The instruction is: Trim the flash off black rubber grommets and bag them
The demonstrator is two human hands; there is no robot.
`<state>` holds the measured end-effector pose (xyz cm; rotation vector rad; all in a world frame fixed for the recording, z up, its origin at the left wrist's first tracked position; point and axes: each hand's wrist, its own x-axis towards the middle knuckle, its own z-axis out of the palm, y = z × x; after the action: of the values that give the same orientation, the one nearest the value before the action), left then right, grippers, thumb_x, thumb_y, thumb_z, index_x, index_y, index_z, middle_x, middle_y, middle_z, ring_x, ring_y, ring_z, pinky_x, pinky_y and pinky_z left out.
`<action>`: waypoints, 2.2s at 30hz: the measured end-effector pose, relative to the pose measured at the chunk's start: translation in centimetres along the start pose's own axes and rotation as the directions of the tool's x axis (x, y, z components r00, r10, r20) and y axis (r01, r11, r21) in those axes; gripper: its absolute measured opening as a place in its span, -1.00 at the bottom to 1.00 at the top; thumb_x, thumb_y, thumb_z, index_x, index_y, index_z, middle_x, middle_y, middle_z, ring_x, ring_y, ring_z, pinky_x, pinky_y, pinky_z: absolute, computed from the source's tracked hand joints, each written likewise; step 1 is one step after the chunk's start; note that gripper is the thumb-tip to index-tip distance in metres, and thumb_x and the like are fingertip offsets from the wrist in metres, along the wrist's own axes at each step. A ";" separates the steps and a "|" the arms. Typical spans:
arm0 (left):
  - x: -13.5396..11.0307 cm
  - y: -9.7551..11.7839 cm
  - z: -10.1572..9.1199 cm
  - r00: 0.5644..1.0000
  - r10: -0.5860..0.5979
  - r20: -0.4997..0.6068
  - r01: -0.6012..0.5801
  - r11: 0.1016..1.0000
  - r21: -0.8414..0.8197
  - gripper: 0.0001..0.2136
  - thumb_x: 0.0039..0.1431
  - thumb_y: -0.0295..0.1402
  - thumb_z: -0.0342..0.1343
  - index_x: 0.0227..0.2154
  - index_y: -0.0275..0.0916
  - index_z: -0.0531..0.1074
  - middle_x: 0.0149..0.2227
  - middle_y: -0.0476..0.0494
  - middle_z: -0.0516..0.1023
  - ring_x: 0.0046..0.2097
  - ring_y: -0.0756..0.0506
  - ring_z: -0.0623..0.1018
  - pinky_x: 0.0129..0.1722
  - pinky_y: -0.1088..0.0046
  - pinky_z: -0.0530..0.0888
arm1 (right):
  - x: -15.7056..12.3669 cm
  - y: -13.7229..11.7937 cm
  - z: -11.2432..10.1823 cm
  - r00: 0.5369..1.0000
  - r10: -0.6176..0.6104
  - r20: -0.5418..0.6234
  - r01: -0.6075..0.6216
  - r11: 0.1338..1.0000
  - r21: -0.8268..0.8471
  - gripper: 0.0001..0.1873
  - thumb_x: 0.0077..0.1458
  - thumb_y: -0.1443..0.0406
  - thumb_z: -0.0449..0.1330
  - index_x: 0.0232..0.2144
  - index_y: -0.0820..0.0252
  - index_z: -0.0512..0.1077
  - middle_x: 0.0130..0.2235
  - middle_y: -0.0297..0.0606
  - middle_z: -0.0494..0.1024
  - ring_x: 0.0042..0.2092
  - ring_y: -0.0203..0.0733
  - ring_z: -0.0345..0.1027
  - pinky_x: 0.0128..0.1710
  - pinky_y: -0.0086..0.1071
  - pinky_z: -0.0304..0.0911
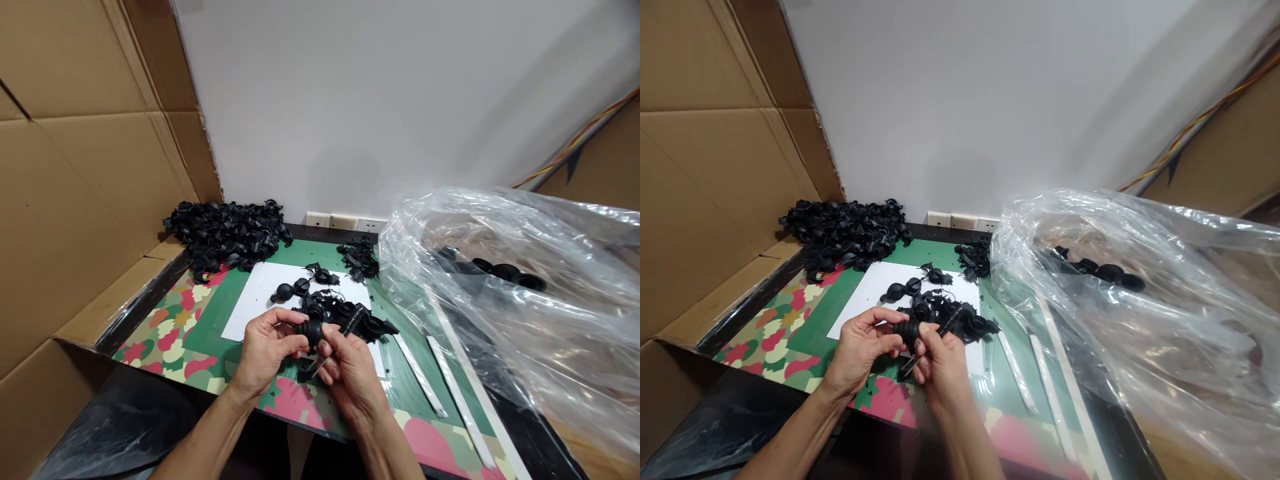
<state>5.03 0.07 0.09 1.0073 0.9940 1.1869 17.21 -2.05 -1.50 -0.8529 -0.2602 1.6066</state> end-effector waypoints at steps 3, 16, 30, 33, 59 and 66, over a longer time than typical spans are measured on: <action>-0.1 0.0 -0.2 0.999 0.020 0.031 -0.020 1.000 -0.010 -0.78 -0.27 -0.54 0.34 -0.47 -0.32 0.49 -0.31 -0.15 0.60 -0.48 0.04 0.51 -0.56 0.60 0.43 | 0.1 0.2 0.1 1.000 0.002 0.028 -0.002 1.000 0.007 -0.50 -0.42 0.11 0.48 -0.63 0.24 0.28 -0.74 -0.57 0.26 -0.78 -0.61 -0.16 -0.84 -0.64 -0.09; 0.0 0.3 -0.4 0.996 0.075 0.056 -0.079 0.994 0.081 -0.71 -0.31 -0.60 0.32 -0.44 -0.26 0.43 -0.38 -0.02 0.51 -0.37 0.02 0.46 -0.40 0.58 0.39 | -0.2 0.6 0.2 0.994 -0.029 0.108 0.031 0.999 -0.010 -0.54 -0.35 0.13 0.48 -0.66 0.24 0.28 -0.73 -0.54 0.28 -0.78 -0.59 -0.10 -0.82 -0.63 -0.04; 0.3 0.4 -0.6 0.984 0.164 0.066 -0.177 0.936 0.304 -0.87 -0.24 -0.49 0.31 -0.51 -0.24 0.58 -0.44 -0.07 0.47 -0.39 -0.05 0.39 -0.41 0.49 0.32 | -1.2 -1.5 -2.3 0.896 -0.432 0.101 0.440 0.840 -0.316 -0.58 -0.03 -0.04 0.28 -0.33 0.19 0.55 -0.43 -0.32 0.44 -0.55 -0.39 0.24 -0.52 -0.43 0.25; 0.3 0.4 -0.4 0.984 0.164 0.072 -0.178 0.932 0.317 -0.88 -0.24 -0.50 0.30 -0.52 -0.23 0.58 -0.42 -0.09 0.48 -0.36 -0.07 0.42 -0.39 0.47 0.34 | -2.1 -2.6 -2.8 0.766 -0.601 0.228 0.634 0.646 -0.426 -0.60 0.04 -0.04 0.21 -0.23 0.08 0.57 -0.25 -0.24 0.44 -0.45 -0.31 0.30 -0.37 -0.32 0.30; -0.4 -0.5 0.1 0.995 0.058 0.086 -0.063 0.996 0.057 -0.75 -0.17 -0.36 0.36 -0.35 -0.29 0.54 -0.43 -0.07 0.52 -0.53 0.04 0.43 -0.56 0.56 0.41 | -1.1 -0.5 -0.5 0.985 -0.164 0.059 0.174 0.908 -0.380 -0.65 -0.19 0.09 0.34 -0.63 0.23 0.37 -0.66 -0.46 0.25 -0.62 -0.42 0.01 -0.62 -0.51 -0.04; -0.5 -0.9 0.0 0.993 -0.008 0.114 0.001 0.998 0.064 -0.66 -0.15 -0.24 0.37 -0.31 -0.30 0.52 -0.64 0.06 0.38 -0.65 0.10 0.35 -0.70 0.65 0.21 | -1.1 -0.9 0.5 0.990 -0.132 0.058 0.143 0.947 -0.288 -0.63 -0.28 0.10 0.38 -0.67 0.24 0.36 -0.71 -0.49 0.22 -0.67 -0.49 -0.09 -0.68 -0.54 -0.15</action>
<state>5.20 -0.49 -0.78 1.1113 0.9480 1.0867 17.57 -2.74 -0.22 -1.0060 -0.5831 1.4748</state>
